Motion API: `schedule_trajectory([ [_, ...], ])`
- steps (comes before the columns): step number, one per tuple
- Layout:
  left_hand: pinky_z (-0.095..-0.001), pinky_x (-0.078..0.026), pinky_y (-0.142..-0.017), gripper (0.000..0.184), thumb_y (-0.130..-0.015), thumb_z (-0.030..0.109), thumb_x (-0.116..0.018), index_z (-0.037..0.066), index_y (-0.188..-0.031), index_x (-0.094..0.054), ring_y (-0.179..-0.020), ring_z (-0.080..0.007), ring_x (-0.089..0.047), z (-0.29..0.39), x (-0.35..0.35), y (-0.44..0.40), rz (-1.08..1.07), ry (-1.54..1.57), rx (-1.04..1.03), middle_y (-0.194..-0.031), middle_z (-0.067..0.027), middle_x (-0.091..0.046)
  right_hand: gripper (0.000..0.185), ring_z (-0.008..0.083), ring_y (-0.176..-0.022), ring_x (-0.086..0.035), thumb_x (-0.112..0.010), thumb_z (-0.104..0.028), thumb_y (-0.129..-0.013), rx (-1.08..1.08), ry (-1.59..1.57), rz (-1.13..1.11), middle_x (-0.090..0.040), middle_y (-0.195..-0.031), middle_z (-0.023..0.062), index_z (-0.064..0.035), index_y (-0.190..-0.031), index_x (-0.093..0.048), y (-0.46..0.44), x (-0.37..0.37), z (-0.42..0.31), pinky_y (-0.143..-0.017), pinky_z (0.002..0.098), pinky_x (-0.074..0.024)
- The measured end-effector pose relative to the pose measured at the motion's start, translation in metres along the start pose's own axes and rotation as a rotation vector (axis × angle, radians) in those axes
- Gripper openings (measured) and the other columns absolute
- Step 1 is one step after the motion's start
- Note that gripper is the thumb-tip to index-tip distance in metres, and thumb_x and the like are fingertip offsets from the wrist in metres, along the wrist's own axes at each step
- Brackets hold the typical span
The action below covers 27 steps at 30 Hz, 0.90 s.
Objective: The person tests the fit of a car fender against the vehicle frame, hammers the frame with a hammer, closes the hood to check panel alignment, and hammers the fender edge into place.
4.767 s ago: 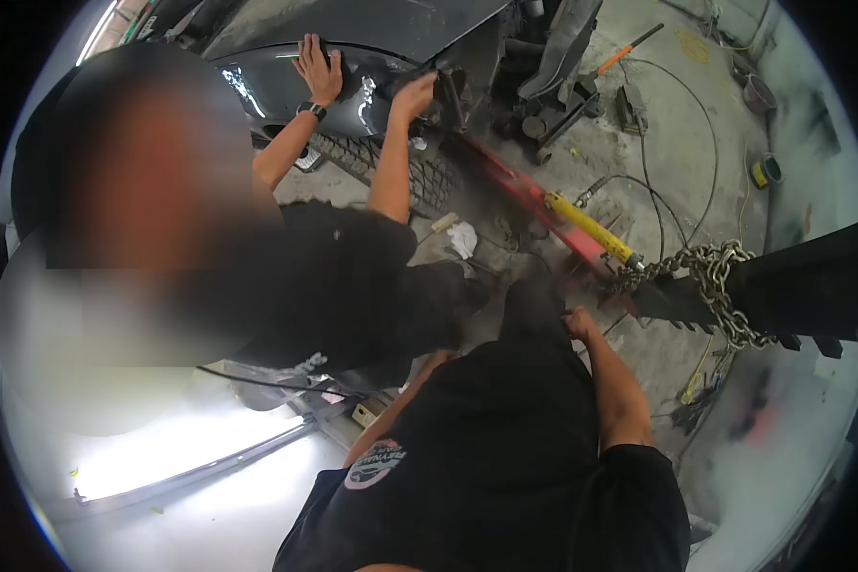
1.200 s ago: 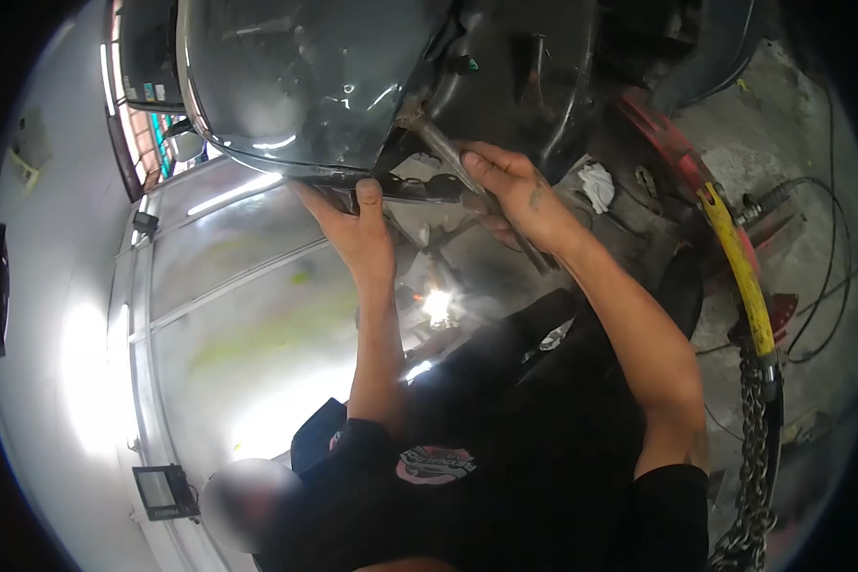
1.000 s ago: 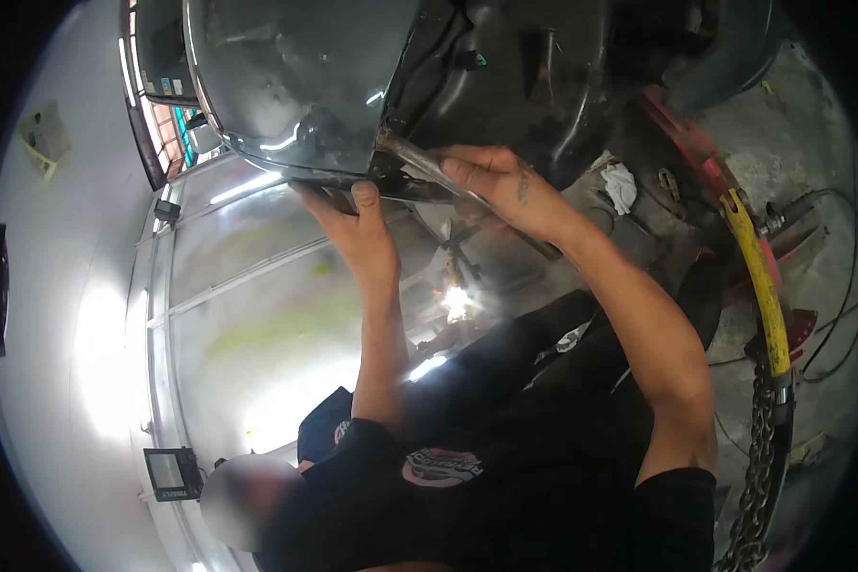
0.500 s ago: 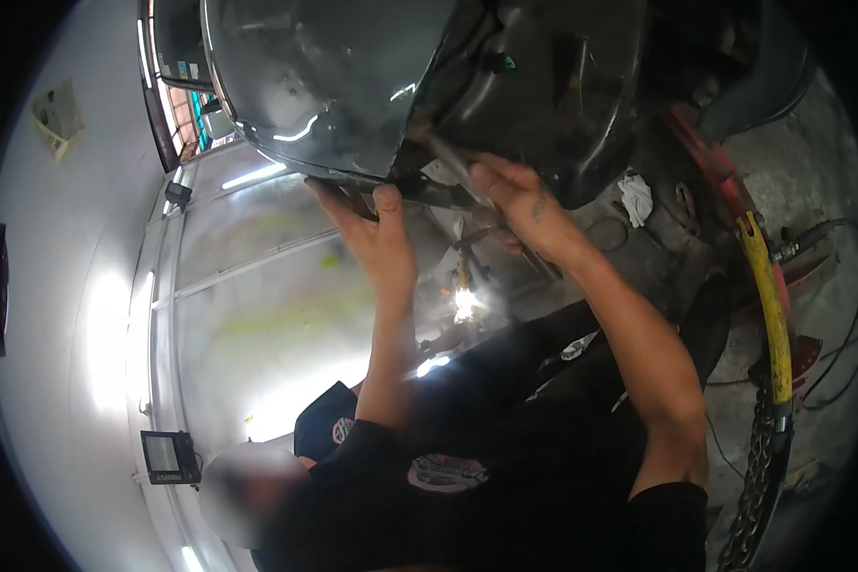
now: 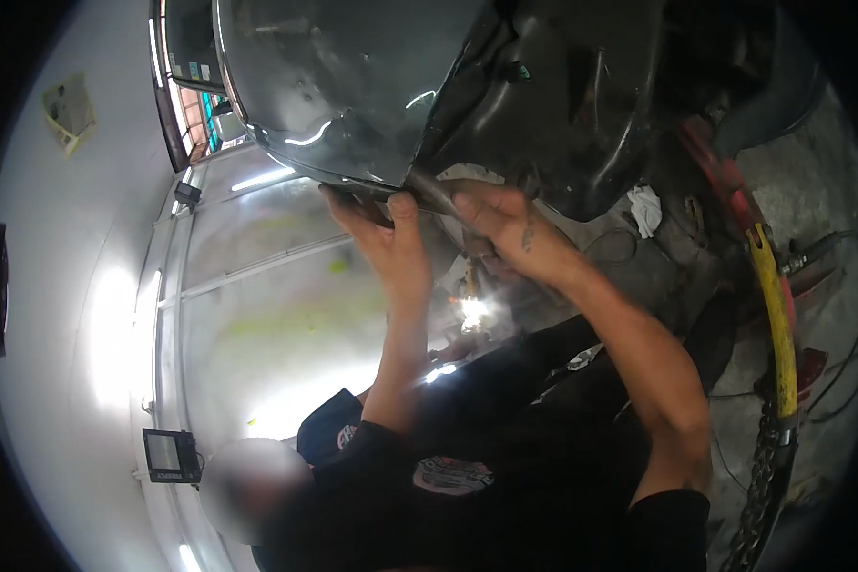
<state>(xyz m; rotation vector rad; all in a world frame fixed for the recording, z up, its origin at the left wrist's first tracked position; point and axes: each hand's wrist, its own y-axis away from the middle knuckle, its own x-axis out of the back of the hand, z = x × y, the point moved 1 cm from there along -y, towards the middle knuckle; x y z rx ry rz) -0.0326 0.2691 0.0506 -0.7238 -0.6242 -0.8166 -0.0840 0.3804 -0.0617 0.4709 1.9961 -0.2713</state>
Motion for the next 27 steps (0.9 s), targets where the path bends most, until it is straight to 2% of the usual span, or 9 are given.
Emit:
schedule_trajectory([
  [2,-0.0528,-0.014,-0.126,0.123,-0.09,0.048,-0.078,0.003,-0.163,0.011,-0.158,-0.0373,-0.008,-0.001,-0.003,-0.006,-0.009,0.037,-0.017,-0.17,-0.0239,0.0,0.045,0.0051,-0.048,-0.042,-0.051,-0.044,-0.109,0.061,0.067,0.025,-0.048,-0.069,-0.0036,-0.0127,-0.14,-0.059,-0.004,0.008,-0.007,-0.04,0.0211,-0.0312],
  [5,-0.0515,-0.014,-0.126,0.123,-0.091,0.049,-0.077,0.003,-0.163,0.011,-0.158,-0.0368,-0.008,0.002,-0.002,-0.004,-0.009,0.043,0.013,-0.17,-0.0241,0.001,0.046,0.0058,-0.049,-0.043,-0.052,-0.044,-0.108,-0.077,-0.145,0.127,-0.048,-0.068,-0.0037,-0.0129,-0.142,-0.059,-0.002,0.005,-0.001,-0.041,0.0222,-0.032],
  [7,-0.0501,-0.013,-0.127,0.12,-0.092,0.054,-0.074,-0.001,-0.162,0.006,-0.157,-0.0361,-0.01,-0.003,-0.007,-0.005,0.021,0.029,-0.038,-0.169,-0.0255,-0.003,0.047,0.0057,-0.049,-0.042,-0.051,-0.044,-0.109,-0.031,0.118,0.155,-0.047,-0.067,-0.0037,-0.0125,-0.143,-0.058,0.004,-0.012,-0.006,-0.041,0.0234,-0.0321],
  [11,-0.0483,-0.011,-0.127,0.116,-0.094,0.058,-0.07,-0.004,-0.162,0.001,-0.157,-0.035,-0.011,0.003,-0.007,-0.004,0.034,-0.02,-0.058,-0.168,-0.0272,-0.007,0.045,0.0041,-0.054,-0.042,-0.049,-0.043,-0.109,0.023,0.054,0.002,-0.047,-0.067,-0.0059,-0.0103,-0.138,-0.06,-0.001,-0.003,-0.013,-0.044,0.0235,-0.0321],
  [15,-0.0488,-0.011,-0.128,0.115,-0.094,0.057,-0.069,-0.005,-0.161,0.0,-0.157,-0.035,-0.011,-0.002,-0.008,-0.003,0.028,-0.011,-0.029,-0.168,-0.0268,-0.007,0.046,0.0043,-0.054,-0.042,-0.049,-0.042,-0.109,-0.03,-0.088,0.088,-0.046,-0.068,-0.005,-0.0088,-0.139,-0.06,0.003,0.001,-0.005,-0.044,0.024,-0.0319],
  [17,-0.0492,-0.012,-0.127,0.115,-0.093,0.057,-0.07,-0.004,-0.161,-0.001,-0.157,-0.0358,-0.011,-0.007,-0.009,-0.003,0.062,-0.033,-0.115,-0.168,-0.0257,-0.007,0.047,0.0055,-0.047,-0.04,-0.05,-0.046,-0.109,-0.004,0.007,0.097,-0.047,-0.066,-0.0024,-0.0104,-0.138,-0.06,0.008,-0.015,-0.005,-0.04,0.0238,-0.0324],
  [20,-0.0487,-0.013,-0.126,0.115,-0.093,0.057,-0.071,-0.004,-0.162,-0.002,-0.156,-0.0352,-0.012,-0.003,-0.006,-0.004,0.056,-0.044,-0.104,-0.168,-0.0249,-0.008,0.048,0.0055,-0.052,-0.043,-0.05,-0.048,-0.108,0.03,0.122,0.127,-0.051,-0.069,-0.0027,-0.008,-0.134,-0.061,0.006,0.002,-0.001,-0.043,0.0236,-0.0332],
  [23,-0.0481,-0.014,-0.126,0.116,-0.092,0.058,-0.072,-0.004,-0.161,-0.002,-0.156,-0.0352,-0.013,0.003,-0.006,-0.001,0.04,0.002,-0.034,-0.168,-0.0254,-0.008,0.048,0.0062,-0.053,-0.044,-0.052,-0.05,-0.106,-0.004,-0.115,0.13,-0.054,-0.07,-0.002,-0.0101,-0.132,-0.063,0.009,0.014,0.004,-0.043,0.0242,-0.0349],
  [27,-0.048,-0.015,-0.126,0.116,-0.092,0.059,-0.072,-0.005,-0.161,-0.003,-0.156,-0.0354,-0.014,-0.001,-0.01,-0.002,0.064,0.009,-0.06,-0.167,-0.0264,-0.011,0.047,0.006,-0.051,-0.044,-0.054,-0.05,-0.106,-0.037,-0.126,0.208,-0.054,-0.07,-0.0022,-0.0107,-0.131,-0.064,0.004,0.009,0.011,-0.043,0.0243,-0.0352],
])
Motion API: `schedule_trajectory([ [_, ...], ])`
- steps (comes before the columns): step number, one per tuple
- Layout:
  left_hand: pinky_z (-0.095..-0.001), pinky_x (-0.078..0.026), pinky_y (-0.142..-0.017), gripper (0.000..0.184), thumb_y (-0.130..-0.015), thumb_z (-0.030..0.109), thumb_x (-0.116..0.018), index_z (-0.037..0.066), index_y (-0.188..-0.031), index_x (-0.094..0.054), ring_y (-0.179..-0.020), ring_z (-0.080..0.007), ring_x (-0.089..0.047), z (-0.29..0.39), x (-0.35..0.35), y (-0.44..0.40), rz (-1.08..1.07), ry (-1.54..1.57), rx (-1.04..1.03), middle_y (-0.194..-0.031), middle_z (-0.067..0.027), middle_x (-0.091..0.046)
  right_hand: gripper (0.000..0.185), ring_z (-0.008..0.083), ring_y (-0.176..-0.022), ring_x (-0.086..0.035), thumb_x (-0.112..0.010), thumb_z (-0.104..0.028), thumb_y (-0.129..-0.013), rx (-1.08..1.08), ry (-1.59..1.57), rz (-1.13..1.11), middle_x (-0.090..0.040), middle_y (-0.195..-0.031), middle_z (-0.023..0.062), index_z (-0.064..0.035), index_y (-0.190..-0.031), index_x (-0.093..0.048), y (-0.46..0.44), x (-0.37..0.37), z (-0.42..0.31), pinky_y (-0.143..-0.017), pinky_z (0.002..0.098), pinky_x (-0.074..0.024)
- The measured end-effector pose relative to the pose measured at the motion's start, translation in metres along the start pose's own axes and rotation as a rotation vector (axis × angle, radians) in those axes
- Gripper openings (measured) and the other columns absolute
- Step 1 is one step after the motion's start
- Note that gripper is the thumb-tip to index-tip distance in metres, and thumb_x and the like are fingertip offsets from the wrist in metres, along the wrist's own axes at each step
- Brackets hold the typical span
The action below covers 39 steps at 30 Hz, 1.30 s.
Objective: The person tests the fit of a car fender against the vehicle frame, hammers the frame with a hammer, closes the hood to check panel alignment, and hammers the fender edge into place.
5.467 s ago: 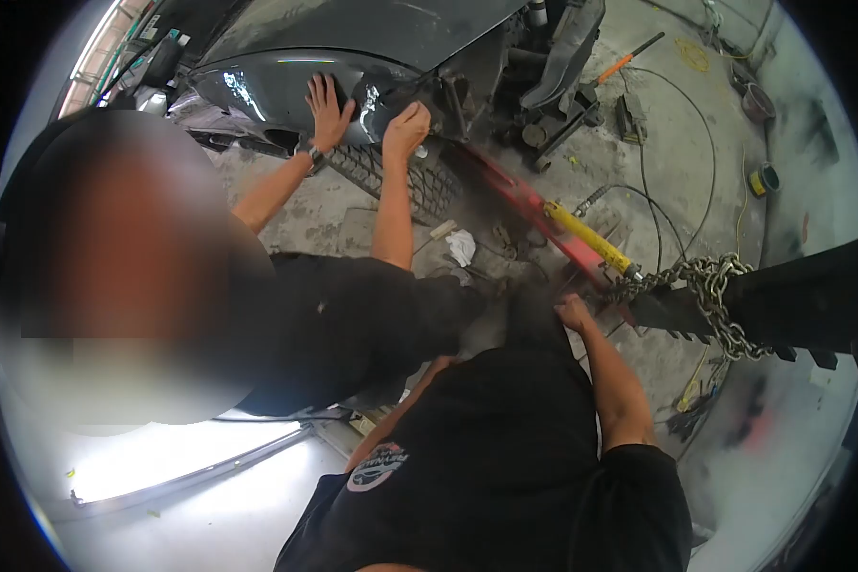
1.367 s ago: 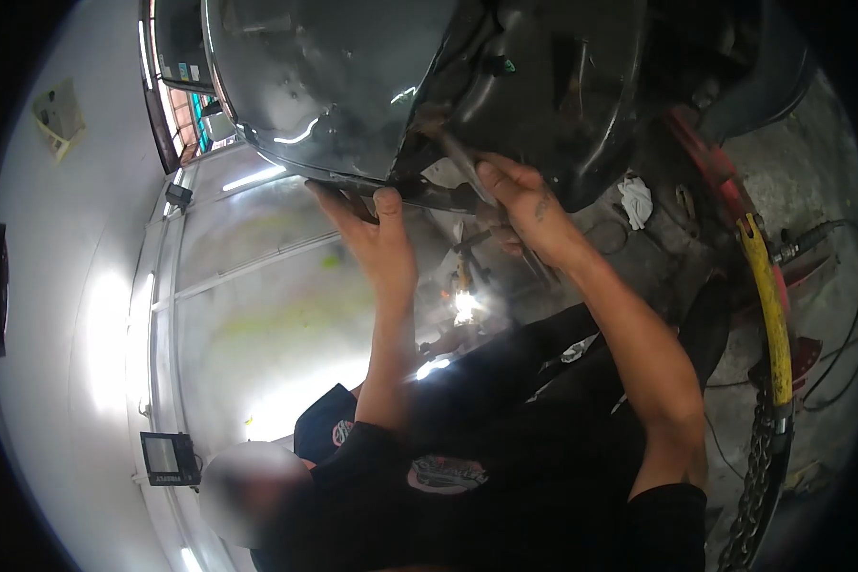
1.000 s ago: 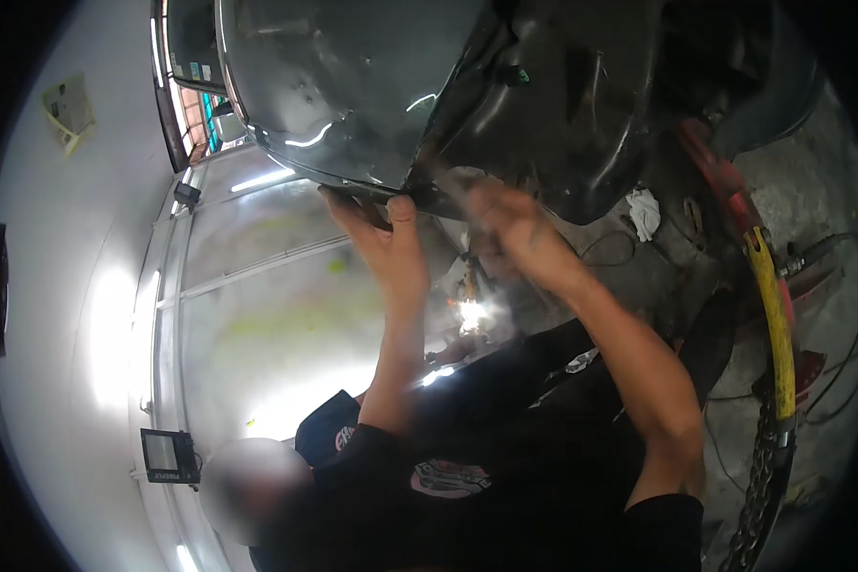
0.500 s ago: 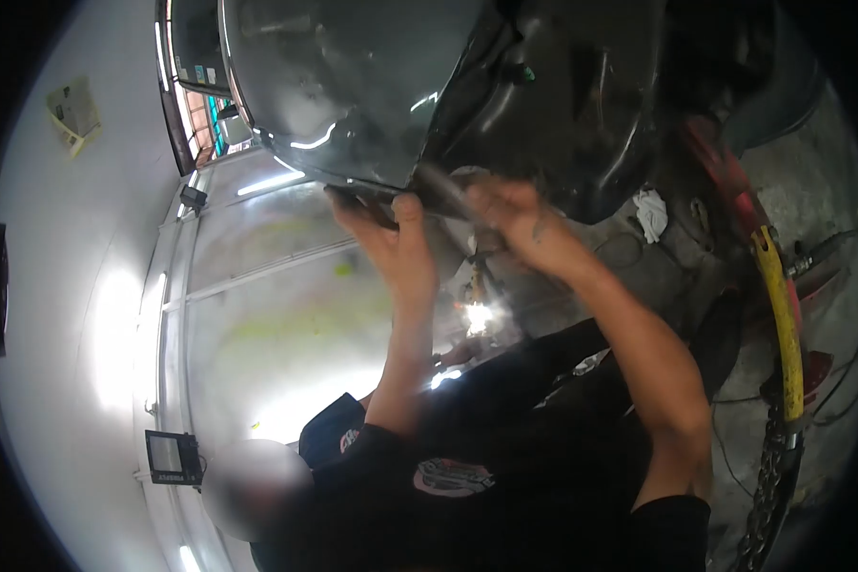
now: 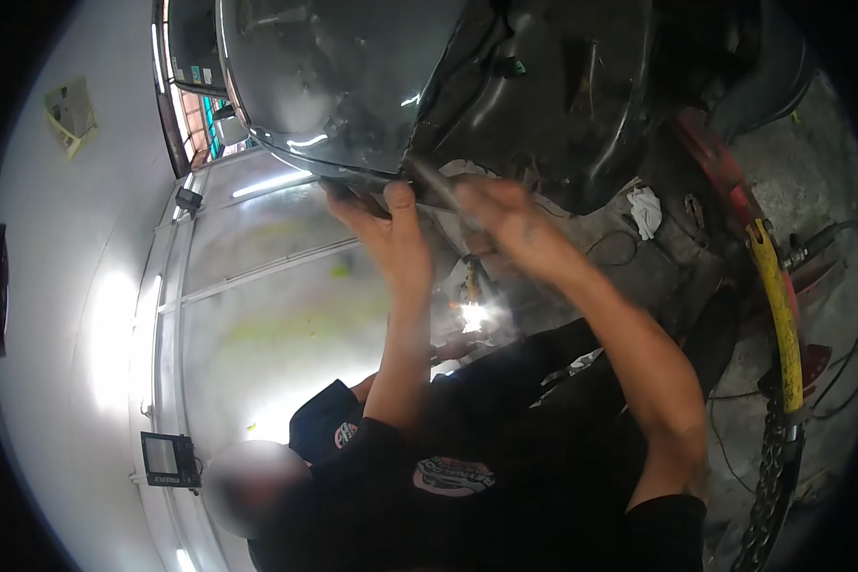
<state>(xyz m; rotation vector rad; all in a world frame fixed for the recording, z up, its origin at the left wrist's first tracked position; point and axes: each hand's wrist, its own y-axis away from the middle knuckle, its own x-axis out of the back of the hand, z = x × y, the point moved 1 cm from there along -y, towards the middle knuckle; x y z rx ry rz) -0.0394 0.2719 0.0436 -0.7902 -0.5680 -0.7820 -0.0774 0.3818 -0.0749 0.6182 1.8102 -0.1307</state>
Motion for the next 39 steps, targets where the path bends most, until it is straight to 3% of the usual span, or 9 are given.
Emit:
schedule_trajectory([
  [2,-0.0477,-0.015,-0.125,0.115,-0.092,0.058,-0.072,-0.004,-0.161,-0.004,-0.155,-0.0363,-0.016,0.004,0.001,0.002,-0.015,0.008,0.0,-0.166,-0.0273,-0.013,0.036,0.0044,-0.046,-0.042,-0.052,-0.045,-0.108,0.065,0.129,-0.139,-0.054,-0.068,-0.0003,-0.0117,-0.107,-0.064,-0.002,-0.015,-0.004,-0.038,0.023,-0.0309],
  [5,-0.0488,-0.012,-0.126,0.116,-0.093,0.044,-0.076,-0.001,-0.162,0.006,-0.156,-0.0371,-0.012,-0.005,0.005,0.001,-0.03,0.023,0.008,-0.167,-0.0274,-0.007,0.047,0.0054,-0.048,-0.046,-0.055,-0.051,-0.105,0.072,0.245,-0.026,-0.055,-0.07,-0.0022,-0.0102,-0.126,-0.067,-0.005,-0.002,-0.003,-0.043,0.0248,-0.0365],
  [11,-0.0491,-0.011,-0.126,0.118,-0.092,0.042,-0.077,0.001,-0.162,0.009,-0.156,-0.0376,-0.012,-0.008,0.003,0.002,-0.029,0.109,0.025,-0.168,-0.0267,-0.005,0.044,0.0044,-0.054,-0.047,-0.052,-0.043,-0.108,0.226,0.388,-0.095,-0.052,-0.065,-0.0043,-0.0084,-0.132,-0.066,0.003,-0.019,-0.024,-0.048,0.0248,-0.0358],
  [16,-0.0495,-0.011,-0.127,0.118,-0.092,0.041,-0.078,0.0,-0.161,0.01,-0.157,-0.0375,-0.01,-0.008,0.008,0.003,-0.02,0.128,0.07,-0.168,-0.0269,-0.004,0.045,0.0086,-0.072,-0.053,-0.051,-0.039,-0.109,-0.007,0.408,-0.029,-0.061,-0.082,0.0004,-0.0035,-0.133,-0.064,-0.011,0.007,-0.039,-0.066,0.0261,-0.0448],
  [19,-0.0499,-0.011,-0.127,0.119,-0.092,0.04,-0.078,-0.001,-0.161,0.01,-0.157,-0.0375,-0.008,-0.007,0.001,0.0,-0.016,0.166,0.046,-0.168,-0.0272,-0.002,0.043,0.0083,-0.07,-0.051,-0.05,-0.037,-0.11,0.357,0.617,-0.129,-0.059,-0.079,-0.0009,-0.0032,-0.133,-0.064,-0.014,-0.006,-0.027,-0.064,0.0262,-0.0437],
  [26,-0.0496,-0.011,-0.126,0.119,-0.092,0.041,-0.078,-0.002,-0.159,0.01,-0.157,-0.0385,-0.007,-0.003,0.002,0.001,-0.006,0.12,0.093,-0.167,-0.0281,0.001,0.041,0.0113,-0.07,-0.052,-0.05,-0.034,-0.11,-0.041,0.492,-0.038,-0.057,-0.077,0.0003,-0.0009,-0.128,-0.066,-0.018,0.01,-0.051,-0.067,0.0314,-0.0453],
  [30,-0.0491,-0.012,-0.126,0.118,-0.092,0.042,-0.078,-0.002,-0.159,0.008,-0.156,-0.0385,-0.009,-0.009,-0.004,0.009,0.038,0.195,0.058,-0.166,-0.0284,-0.001,0.041,0.0082,-0.064,-0.049,-0.047,-0.034,-0.111,0.334,0.794,-0.092,-0.052,-0.069,-0.0027,0.0008,-0.119,-0.068,-0.018,-0.005,-0.046,-0.06,0.0287,-0.042],
  [35,-0.0493,-0.013,-0.125,0.117,-0.092,0.041,-0.078,-0.003,-0.159,0.007,-0.153,-0.038,-0.014,-0.01,-0.005,0.004,0.046,0.205,0.03,-0.163,-0.0275,-0.008,0.042,0.008,-0.066,-0.048,-0.05,-0.037,-0.11,0.038,0.602,-0.016,-0.054,-0.074,-0.0038,-0.0016,-0.121,-0.068,-0.018,-0.006,-0.047,-0.061,0.0287,-0.0419],
  [39,-0.0492,-0.014,-0.125,0.116,-0.092,0.039,-0.079,-0.002,-0.159,0.007,-0.153,-0.0387,-0.014,-0.012,-0.002,-0.001,0.035,0.166,0.032,-0.163,-0.0272,-0.008,0.038,0.0063,-0.068,-0.046,-0.054,-0.037,-0.108,0.354,0.714,-0.034,-0.053,-0.073,-0.0046,-0.0038,-0.119,-0.069,-0.022,-0.013,-0.033,-0.063,0.0275,-0.0405],
])
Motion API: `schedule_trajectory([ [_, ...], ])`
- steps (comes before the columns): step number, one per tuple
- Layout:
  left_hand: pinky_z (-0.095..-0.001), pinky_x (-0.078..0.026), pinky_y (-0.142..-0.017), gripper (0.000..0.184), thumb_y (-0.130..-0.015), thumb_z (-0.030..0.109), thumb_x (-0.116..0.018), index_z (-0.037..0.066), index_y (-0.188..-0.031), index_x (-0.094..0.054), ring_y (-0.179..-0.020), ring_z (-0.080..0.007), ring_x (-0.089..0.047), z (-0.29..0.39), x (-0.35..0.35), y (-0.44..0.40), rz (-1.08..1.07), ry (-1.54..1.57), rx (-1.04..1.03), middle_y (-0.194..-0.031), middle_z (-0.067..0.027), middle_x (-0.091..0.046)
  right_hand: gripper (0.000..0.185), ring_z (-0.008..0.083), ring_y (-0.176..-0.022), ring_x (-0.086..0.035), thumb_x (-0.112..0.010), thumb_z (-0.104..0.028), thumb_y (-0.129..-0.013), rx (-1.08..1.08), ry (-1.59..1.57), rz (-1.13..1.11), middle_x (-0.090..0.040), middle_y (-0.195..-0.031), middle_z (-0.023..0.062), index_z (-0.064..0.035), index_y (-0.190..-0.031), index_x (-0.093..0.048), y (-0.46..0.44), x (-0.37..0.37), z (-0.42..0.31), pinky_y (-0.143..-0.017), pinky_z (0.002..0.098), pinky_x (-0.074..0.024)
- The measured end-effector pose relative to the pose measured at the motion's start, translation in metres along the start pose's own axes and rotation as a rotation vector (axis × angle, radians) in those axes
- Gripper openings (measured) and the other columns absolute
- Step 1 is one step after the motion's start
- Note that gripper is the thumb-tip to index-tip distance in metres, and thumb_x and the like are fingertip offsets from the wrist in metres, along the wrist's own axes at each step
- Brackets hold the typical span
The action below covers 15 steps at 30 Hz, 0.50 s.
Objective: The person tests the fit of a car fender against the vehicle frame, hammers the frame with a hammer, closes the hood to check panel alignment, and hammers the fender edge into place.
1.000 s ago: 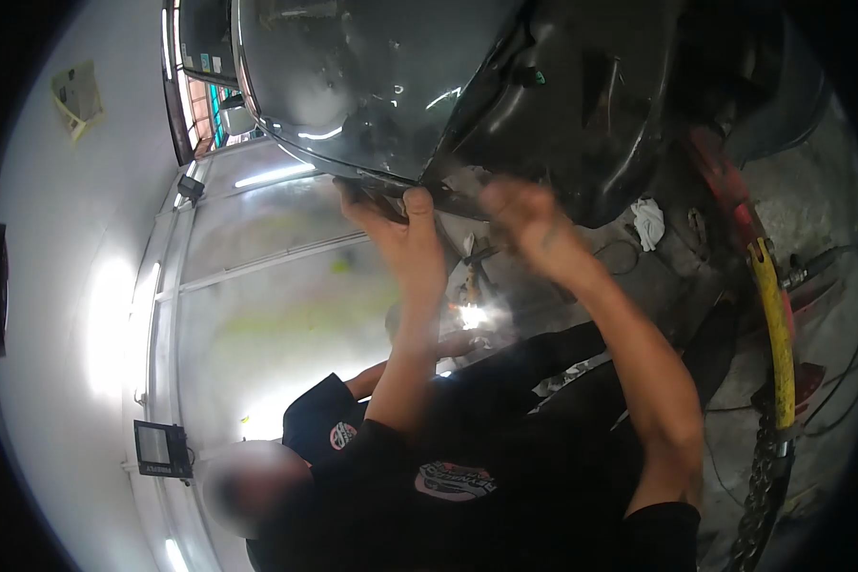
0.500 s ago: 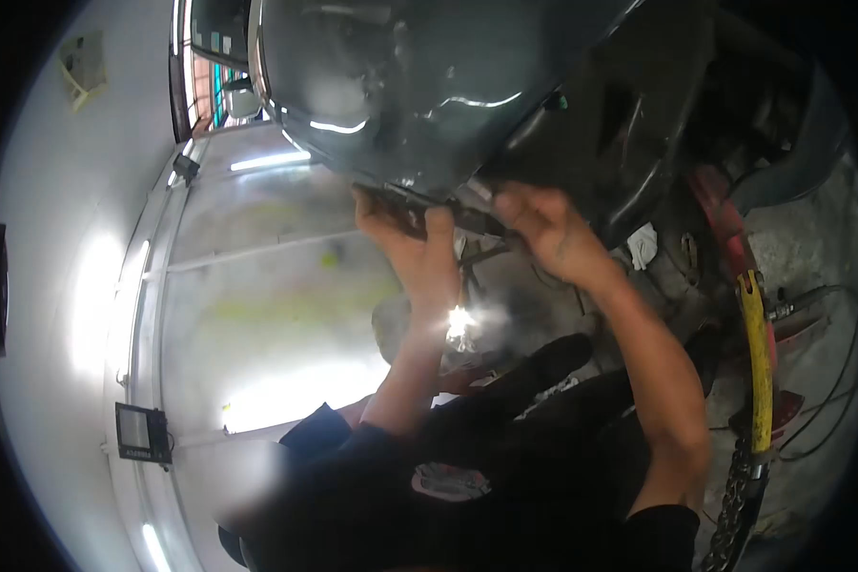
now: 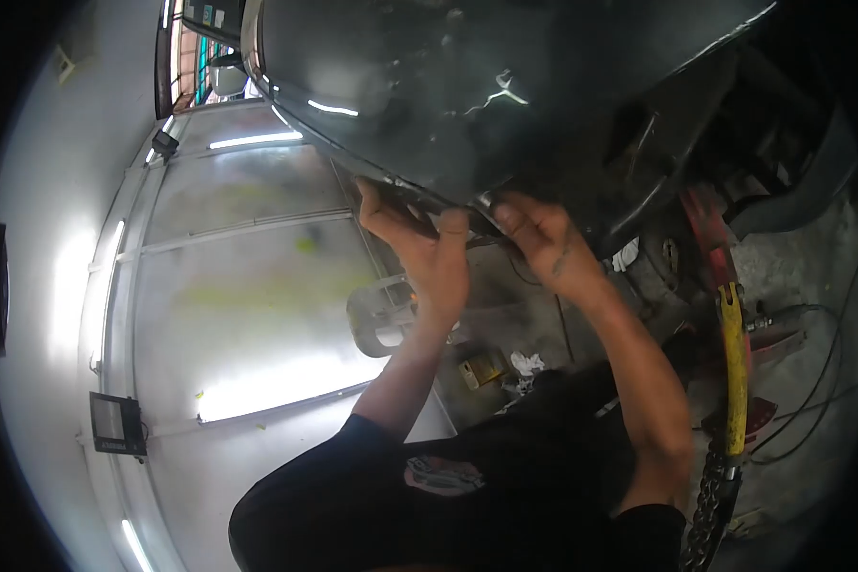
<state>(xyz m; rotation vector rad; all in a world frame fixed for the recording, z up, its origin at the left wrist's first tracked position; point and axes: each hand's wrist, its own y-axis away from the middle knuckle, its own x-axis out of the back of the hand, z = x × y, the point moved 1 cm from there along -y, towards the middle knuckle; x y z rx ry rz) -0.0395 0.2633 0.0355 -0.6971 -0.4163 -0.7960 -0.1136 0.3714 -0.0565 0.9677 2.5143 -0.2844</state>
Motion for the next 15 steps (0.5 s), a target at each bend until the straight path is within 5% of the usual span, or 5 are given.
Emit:
schedule_trajectory([
  [3,-0.0496,-0.013,-0.125,0.115,-0.09,0.035,-0.08,-0.004,-0.159,0.004,-0.154,-0.0372,-0.014,0.011,0.006,0.003,0.003,-0.006,0.04,-0.164,-0.027,-0.01,0.037,0.0067,-0.068,-0.047,-0.056,-0.037,-0.108,-0.261,-0.062,0.036,-0.053,-0.073,-0.0034,-0.0041,-0.118,-0.069,0.008,0.005,-0.007,-0.063,0.0264,-0.0418],
  [7,-0.049,-0.012,-0.126,0.117,-0.089,0.042,-0.079,-0.008,-0.16,0.0,-0.156,-0.0358,-0.015,0.004,0.023,0.008,0.016,0.096,0.156,-0.166,-0.0285,-0.012,0.039,0.0058,-0.066,-0.05,-0.056,-0.038,-0.107,-0.249,-0.281,0.077,-0.055,-0.073,-0.003,-0.0034,-0.121,-0.069,0.023,0.017,0.002,-0.058,0.0253,-0.0417],
  [9,-0.0479,-0.012,-0.127,0.118,-0.089,0.045,-0.079,-0.009,-0.16,-0.001,-0.156,-0.036,-0.016,-0.007,0.028,0.012,0.009,0.133,0.18,-0.167,-0.0292,-0.012,0.045,0.0056,-0.05,-0.046,-0.056,-0.045,-0.106,-0.273,-0.353,0.043,-0.054,-0.068,-0.0012,-0.0039,-0.124,-0.065,0.034,0.019,0.0,-0.044,0.0242,-0.0345],
  [15,-0.0416,-0.012,-0.127,0.122,-0.09,0.053,-0.076,-0.014,-0.158,0.0,-0.156,-0.0401,-0.014,0.005,0.018,0.005,-0.032,-0.036,0.186,-0.166,-0.034,-0.01,0.049,0.0082,-0.07,-0.057,-0.056,-0.039,-0.107,-0.371,0.026,0.002,-0.065,-0.083,0.0013,0.0024,-0.132,-0.064,0.034,0.038,-0.024,-0.059,0.0266,-0.0466],
])
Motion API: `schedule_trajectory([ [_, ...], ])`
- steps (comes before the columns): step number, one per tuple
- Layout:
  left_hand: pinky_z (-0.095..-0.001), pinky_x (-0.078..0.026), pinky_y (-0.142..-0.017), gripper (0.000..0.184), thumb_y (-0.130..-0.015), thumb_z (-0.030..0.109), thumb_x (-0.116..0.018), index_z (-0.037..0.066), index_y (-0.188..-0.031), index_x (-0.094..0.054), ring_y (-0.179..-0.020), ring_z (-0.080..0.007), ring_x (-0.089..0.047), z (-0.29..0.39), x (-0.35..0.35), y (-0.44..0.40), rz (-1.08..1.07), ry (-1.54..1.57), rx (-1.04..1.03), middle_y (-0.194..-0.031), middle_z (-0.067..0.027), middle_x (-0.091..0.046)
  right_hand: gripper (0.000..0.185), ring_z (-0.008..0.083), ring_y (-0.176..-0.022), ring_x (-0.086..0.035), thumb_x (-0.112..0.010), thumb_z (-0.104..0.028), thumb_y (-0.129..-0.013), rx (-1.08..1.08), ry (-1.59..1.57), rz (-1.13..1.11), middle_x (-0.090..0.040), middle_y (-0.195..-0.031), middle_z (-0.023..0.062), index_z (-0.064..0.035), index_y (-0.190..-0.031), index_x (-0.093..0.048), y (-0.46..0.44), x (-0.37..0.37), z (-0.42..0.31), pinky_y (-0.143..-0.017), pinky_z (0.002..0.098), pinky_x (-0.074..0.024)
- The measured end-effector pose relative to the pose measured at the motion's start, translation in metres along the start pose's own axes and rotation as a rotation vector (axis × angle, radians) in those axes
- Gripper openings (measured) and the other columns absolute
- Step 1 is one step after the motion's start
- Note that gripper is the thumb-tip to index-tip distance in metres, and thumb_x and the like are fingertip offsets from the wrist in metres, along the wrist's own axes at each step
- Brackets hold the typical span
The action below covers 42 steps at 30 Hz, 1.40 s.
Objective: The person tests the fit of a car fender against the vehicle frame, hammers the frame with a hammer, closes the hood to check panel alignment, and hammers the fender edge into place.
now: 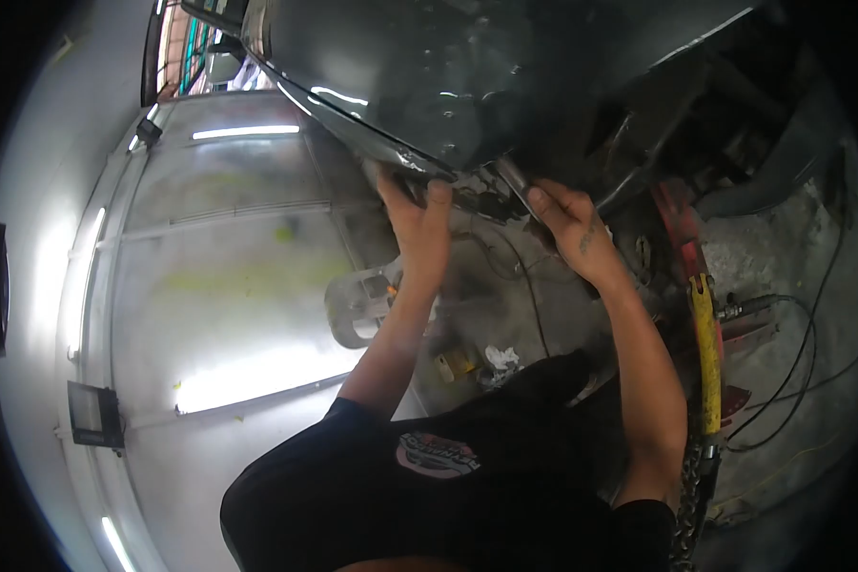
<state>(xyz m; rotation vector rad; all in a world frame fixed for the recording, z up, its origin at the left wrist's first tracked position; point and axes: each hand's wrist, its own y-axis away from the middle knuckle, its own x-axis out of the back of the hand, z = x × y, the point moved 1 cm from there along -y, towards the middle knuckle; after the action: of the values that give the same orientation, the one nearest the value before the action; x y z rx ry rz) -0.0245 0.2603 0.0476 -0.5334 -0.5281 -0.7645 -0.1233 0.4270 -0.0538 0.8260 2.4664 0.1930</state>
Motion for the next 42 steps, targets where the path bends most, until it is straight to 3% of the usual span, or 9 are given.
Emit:
schedule_trajectory([
  [6,-0.043,-0.011,-0.127,0.12,-0.092,0.049,-0.074,-0.014,-0.158,0.003,-0.157,-0.04,-0.008,-0.002,-0.004,-0.001,0.014,-0.043,0.068,-0.166,-0.0347,-0.005,0.053,0.0201,-0.108,-0.065,-0.055,-0.04,-0.107,0.189,-0.019,-0.038,-0.072,-0.113,0.0126,0.0027,-0.138,-0.061,-0.015,-0.047,-0.004,-0.098,0.0349,-0.0485],
  [11,-0.0438,-0.008,-0.128,0.121,-0.092,0.049,-0.074,-0.012,-0.158,0.005,-0.158,-0.0393,-0.007,-0.001,-0.007,-0.001,-0.011,-0.041,0.039,-0.167,-0.0325,-0.003,0.053,0.0223,-0.106,-0.066,-0.053,-0.042,-0.108,0.276,0.091,0.019,-0.073,-0.112,0.0172,0.002,-0.137,-0.062,-0.03,-0.03,0.003,-0.096,0.0342,-0.0488],
  [14,-0.0448,-0.008,-0.127,0.121,-0.092,0.05,-0.074,-0.012,-0.159,0.006,-0.157,-0.0388,-0.007,-0.006,-0.008,-0.002,-0.008,-0.002,0.046,-0.167,-0.0316,-0.005,0.054,0.0246,-0.109,-0.067,-0.052,-0.043,-0.108,-0.149,-0.097,0.016,-0.072,-0.113,0.0209,0.0019,-0.136,-0.062,-0.028,-0.029,-0.001,-0.098,0.0356,-0.0487],
  [16,-0.0448,-0.009,-0.127,0.12,-0.092,0.05,-0.074,-0.012,-0.159,0.005,-0.157,-0.0389,-0.008,-0.007,-0.011,-0.003,0.006,0.009,-0.002,-0.166,-0.031,-0.007,0.054,0.0213,-0.102,-0.068,-0.049,-0.043,-0.109,0.318,0.029,0.039,-0.074,-0.106,0.0163,0.0019,-0.134,-0.063,-0.025,-0.052,0.015,-0.093,0.0338,-0.051],
  [26,-0.0461,-0.011,-0.126,0.113,-0.095,0.049,-0.072,-0.009,-0.159,0.001,-0.155,-0.0371,-0.014,-0.006,-0.008,0.0,-0.044,0.031,-0.053,-0.166,-0.0282,-0.009,0.046,0.0169,-0.098,-0.07,-0.049,-0.036,-0.11,0.187,0.011,-0.052,-0.074,-0.102,0.0114,0.0011,-0.134,-0.064,-0.015,-0.031,0.004,-0.088,0.0302,-0.0527],
  [29,-0.0461,-0.013,-0.126,0.113,-0.095,0.049,-0.072,-0.008,-0.159,0.001,-0.154,-0.0365,-0.015,-0.01,-0.005,-0.006,-0.044,0.032,-0.039,-0.164,-0.0271,-0.013,0.041,0.0101,-0.087,-0.067,-0.051,-0.032,-0.11,0.233,-0.023,-0.031,-0.074,-0.094,0.0046,-0.0011,-0.131,-0.066,-0.025,-0.021,-0.003,-0.079,0.0267,-0.0521],
  [31,-0.0469,-0.016,-0.125,0.114,-0.094,0.052,-0.072,-0.008,-0.159,0.001,-0.153,-0.0364,-0.017,-0.017,-0.003,-0.002,-0.037,-0.051,-0.048,-0.162,-0.0267,-0.017,0.036,0.0024,-0.056,-0.042,-0.055,-0.038,-0.108,0.146,-0.372,0.068,-0.05,-0.067,-0.0045,-0.0041,-0.11,-0.069,-0.025,-0.018,0.003,-0.049,0.0244,-0.0338],
  [36,-0.0478,-0.018,-0.123,0.112,-0.095,0.053,-0.07,-0.008,-0.158,-0.001,-0.151,-0.0369,-0.02,-0.007,-0.004,0.003,-0.018,-0.039,-0.034,-0.16,-0.0276,-0.018,0.042,0.004,-0.061,-0.042,-0.051,-0.04,-0.11,0.556,0.076,0.125,-0.047,-0.069,-0.0045,-0.0025,-0.1,-0.067,-0.033,-0.035,0.012,-0.054,0.0263,-0.0352],
  [42,-0.0446,-0.021,-0.122,0.101,-0.099,0.052,-0.065,-0.007,-0.158,-0.007,-0.147,-0.0334,-0.027,0.002,-0.01,-0.002,-0.027,-0.069,-0.043,-0.159,-0.0255,-0.023,0.043,0.0056,-0.068,-0.049,-0.055,-0.04,-0.108,0.376,-0.167,0.059,-0.053,-0.071,-0.0025,0.0007,-0.108,-0.069,-0.029,-0.035,0.01,-0.06,0.0272,-0.0409],
])
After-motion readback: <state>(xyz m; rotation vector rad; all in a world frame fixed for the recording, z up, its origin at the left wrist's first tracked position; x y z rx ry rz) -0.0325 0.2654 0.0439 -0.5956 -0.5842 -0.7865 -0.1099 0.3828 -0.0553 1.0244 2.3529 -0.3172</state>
